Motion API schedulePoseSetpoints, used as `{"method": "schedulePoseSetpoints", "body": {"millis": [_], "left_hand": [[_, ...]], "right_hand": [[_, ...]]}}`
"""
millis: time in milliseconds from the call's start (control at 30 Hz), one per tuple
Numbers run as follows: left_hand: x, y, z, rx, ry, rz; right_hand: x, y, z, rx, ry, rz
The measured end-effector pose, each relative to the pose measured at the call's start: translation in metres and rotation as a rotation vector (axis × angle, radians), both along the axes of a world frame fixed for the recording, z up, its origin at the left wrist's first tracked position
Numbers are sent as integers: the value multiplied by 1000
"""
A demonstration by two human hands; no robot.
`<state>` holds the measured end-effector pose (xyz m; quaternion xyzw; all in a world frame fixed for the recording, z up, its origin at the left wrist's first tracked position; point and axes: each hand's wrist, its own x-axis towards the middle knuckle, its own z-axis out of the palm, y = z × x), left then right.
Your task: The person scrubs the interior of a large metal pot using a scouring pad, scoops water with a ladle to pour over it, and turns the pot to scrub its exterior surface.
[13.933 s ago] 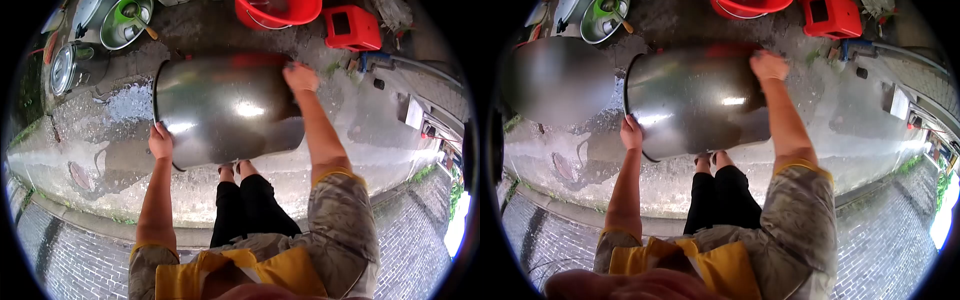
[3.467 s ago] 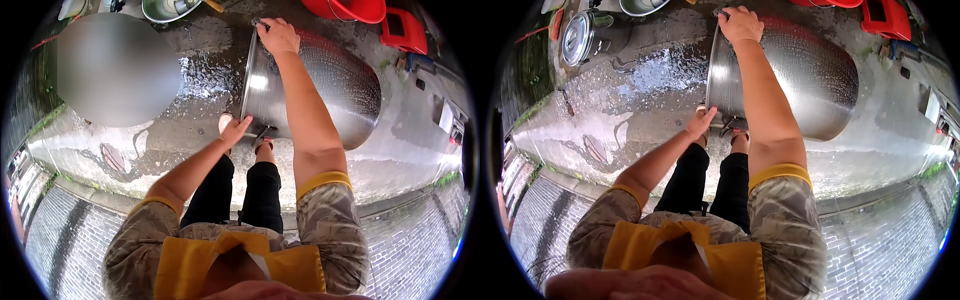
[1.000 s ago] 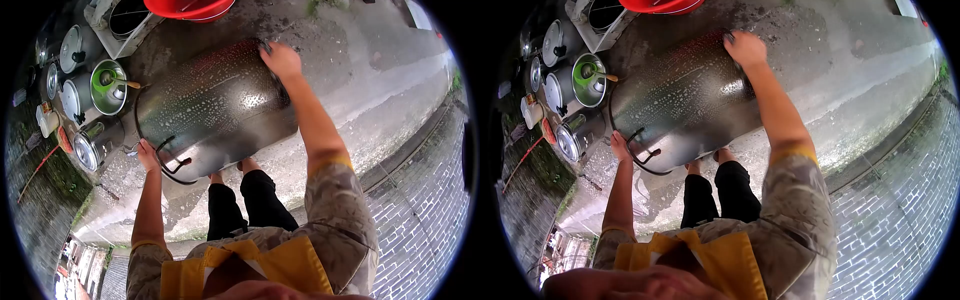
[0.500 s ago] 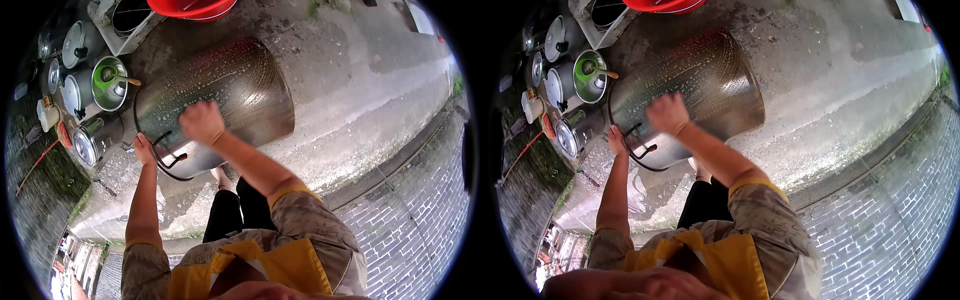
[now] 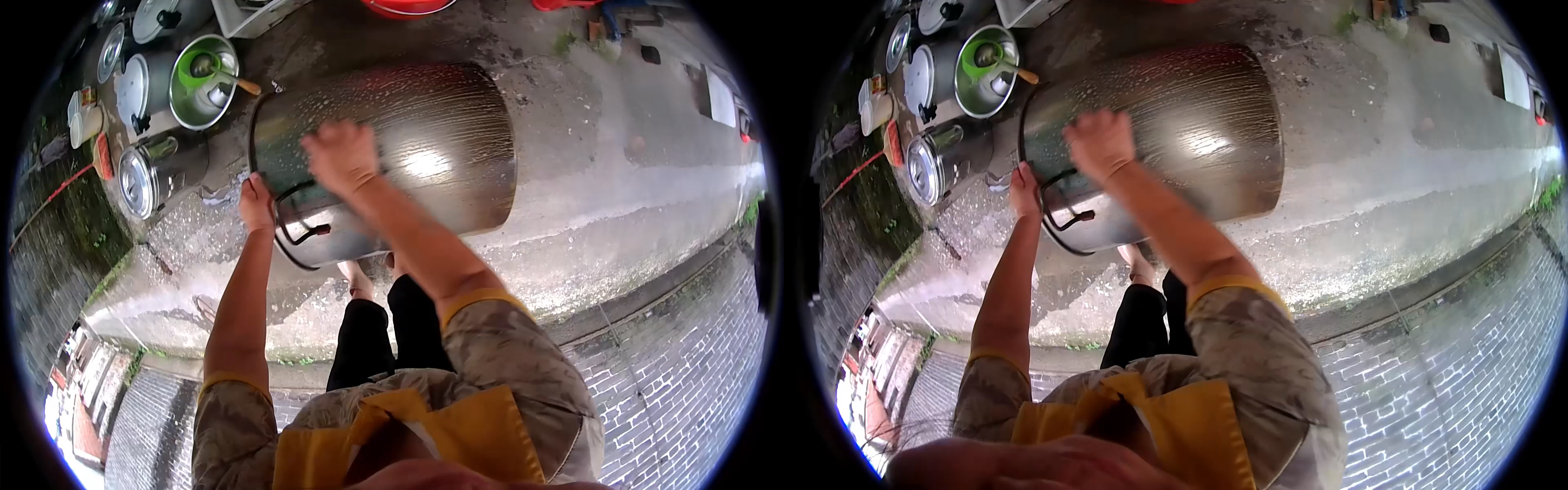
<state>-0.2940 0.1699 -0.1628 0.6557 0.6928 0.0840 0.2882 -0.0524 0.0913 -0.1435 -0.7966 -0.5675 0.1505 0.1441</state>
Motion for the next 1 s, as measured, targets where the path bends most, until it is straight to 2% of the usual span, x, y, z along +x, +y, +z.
{"method": "schedulePoseSetpoints", "body": {"millis": [33,100,133,167,200,267,300,433,500,600,667,700,733,767,800,833,867,967,1000], "left_hand": [[-2,-4,-4,3,3,19],[-8,-2,-19,-114,-90,118],[-1,-6,-20,-63,-32,41],[-1,-11,-13,1,39,0],[10,-9,5,-127,17,67],[9,-7,-4,34,124,-16],[8,-5,-8,79,129,-39],[15,-5,3,42,129,-1],[14,-5,-1,-13,107,-6],[10,-7,-10,46,49,-13],[13,-5,-6,34,20,-39],[14,-5,-5,36,18,-34],[14,-5,-6,26,7,-41],[14,-5,-7,14,-6,-50],[14,-6,-11,48,-36,-57],[15,-7,-11,46,-46,-66],[15,-5,-11,20,-68,-61],[18,2,-3,-91,-130,-77],[15,2,-7,-98,-163,-104]], "right_hand": [[43,-14,-22,13,-116,-138],[142,-45,-30,-148,-115,-418],[180,-60,-33,-336,-224,-596],[202,-63,-50,-367,-284,-638],[196,-59,-44,-367,-286,-637],[168,-23,-38,-478,-252,-483],[140,4,-31,-483,-120,-405],[6,84,-17,-353,4,-17],[-20,85,-6,-310,48,90],[-16,52,-15,-175,-6,34],[31,21,-13,-268,-99,-125],[57,-2,-18,-207,-144,-205],[81,-29,-15,-160,-67,-272],[89,-51,5,-31,-153,-264],[110,-81,-21,-61,-255,-216],[119,-112,-51,237,-194,-338],[110,-121,-43,57,-232,-498],[81,-142,-38,197,-390,-547],[66,-136,-32,143,-441,-681]]}}
